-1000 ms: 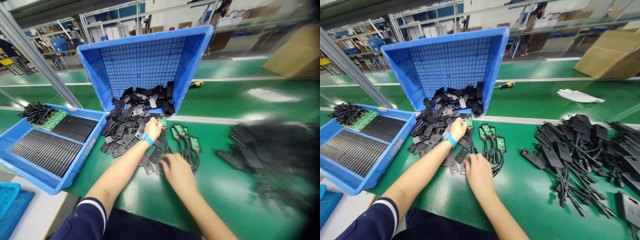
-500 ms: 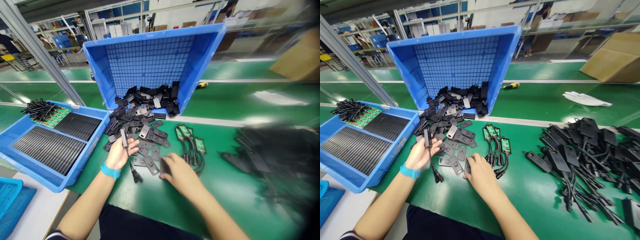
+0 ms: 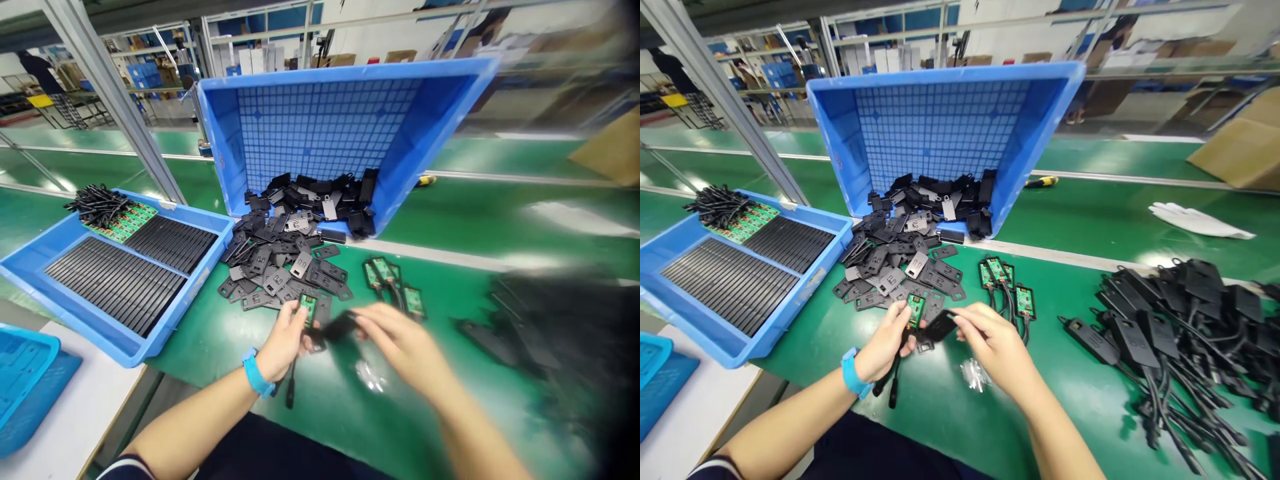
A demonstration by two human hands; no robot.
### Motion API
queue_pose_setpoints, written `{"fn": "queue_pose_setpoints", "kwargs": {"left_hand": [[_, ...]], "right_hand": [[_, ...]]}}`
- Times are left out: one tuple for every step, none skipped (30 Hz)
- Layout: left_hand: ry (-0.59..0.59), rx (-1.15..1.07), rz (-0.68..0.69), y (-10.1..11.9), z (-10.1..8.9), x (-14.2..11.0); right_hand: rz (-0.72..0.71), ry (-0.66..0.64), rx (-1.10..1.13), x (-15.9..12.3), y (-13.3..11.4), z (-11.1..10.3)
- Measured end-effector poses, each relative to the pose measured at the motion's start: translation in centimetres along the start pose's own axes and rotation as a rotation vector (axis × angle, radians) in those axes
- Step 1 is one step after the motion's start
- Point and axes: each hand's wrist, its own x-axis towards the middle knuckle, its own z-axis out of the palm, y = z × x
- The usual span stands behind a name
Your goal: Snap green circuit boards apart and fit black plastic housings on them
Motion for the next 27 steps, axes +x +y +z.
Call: {"fn": "queue_pose_setpoints", "kwargs": {"left_hand": [[-0.027, 0.018, 0.029, -0.2, 0.2, -0.1], [-0.056, 0.048, 0.052, -0.4, 0.4, -0.3], [-0.081, 0.097, 0.070, -0.5, 0.6, -0.5], [-0.100, 0.158, 0.087, -0.6, 0.7, -0.8], [-0.113, 0.222, 0.105, -0.7, 0.7, -1.0], [-0.122, 0.282, 0.126, -0.7, 0.8, -1.2], [-0.127, 0.331, 0.150, -0.7, 0.9, -1.3], [-0.126, 0.369, 0.176, -0.8, 0.9, -1.5], [-0.124, 0.399, 0.200, -0.8, 1.0, -1.6], [-0.120, 0.425, 0.221, -0.8, 1.0, -1.7], [-0.116, 0.445, 0.240, -0.8, 1.0, -1.8], [-0.113, 0.460, 0.255, -0.7, 1.0, -1.8], [-0.112, 0.470, 0.271, -0.7, 1.0, -1.9], [-0.113, 0.480, 0.289, -0.7, 1.0, -1.9], [-0.116, 0.495, 0.306, -0.8, 1.0, -2.0], [-0.122, 0.519, 0.324, -0.9, 1.0, -2.2], [-0.133, 0.551, 0.340, -1.1, 1.1, -2.3], [-0.145, 0.585, 0.355, -1.4, 1.2, -2.4], [-0.157, 0.615, 0.365, -1.6, 1.4, -2.6], [-0.165, 0.636, 0.370, -1.9, 1.7, -2.7], [-0.174, 0.652, 0.369, -2.1, 2.1, -2.8], [-0.198, 0.662, 0.360, -2.2, 2.5, -2.7], [-0.241, 0.671, 0.344, -2.2, 3.1, -2.4], [-0.300, 0.693, 0.337, -1.9, 3.8, -1.8], [-0.357, 0.733, 0.345, -1.5, 4.6, -1.0], [-0.399, 0.783, 0.366, -1.0, 5.5, 0.2], [-0.400, 0.846, 0.405, -0.4, 6.5, 1.6]], "right_hand": [[0.055, -0.024, 0.066, 0.3, -0.6, 0.1], [0.118, -0.046, 0.128, 0.5, -1.1, 0.3], [0.183, -0.054, 0.184, 0.8, -1.6, 0.5], [0.242, -0.049, 0.232, 1.0, -2.0, 0.7], [0.290, -0.040, 0.271, 1.2, -2.2, 0.9], [0.328, -0.028, 0.302, 1.3, -2.4, 1.1], [0.355, -0.016, 0.324, 1.4, -2.5, 1.3], [0.377, -0.003, 0.338, 1.4, -2.5, 1.4], [0.395, 0.008, 0.345, 1.4, -2.5, 1.5], [0.408, 0.018, 0.345, 1.4, -2.3, 1.7], [0.413, 0.030, 0.339, 1.3, -2.2, 1.8], [0.412, 0.052, 0.329, 1.2, -1.9, 1.9], [0.409, 0.088, 0.325, 1.0, -1.7, 2.1], [0.406, 0.126, 0.345, 0.8, -1.5, 2.3], [0.399, 0.149, 0.397, 0.6, -1.3, 2.5], [0.393, 0.146, 0.478, 0.3, -1.2, 2.8], [0.388, 0.119, 0.577, -0.1, -1.1, 3.2], [0.388, 0.086, 0.677, -0.6, -1.0, 3.6], [0.394, 0.062, 0.765, -1.1, -1.0, 4.0], [0.409, 0.069, 0.829, -1.6, -0.9, 4.3], [0.436, 0.112, 0.872, -2.2, -0.7, 4.5], [0.464, 0.177, 0.893, -2.7, -0.4, 4.4], [0.489, 0.246, 0.887, -3.1, 0.1, 3.9], [0.510, 0.306, 0.848, -3.5, 0.7, 2.9], [0.526, 0.358, 0.774, -3.9, 1.5, 1.5], [0.543, 0.403, 0.658, -4.1, 2.4, -0.2], [0.564, 0.440, 0.497, -4.3, 3.3, -2.2]]}}
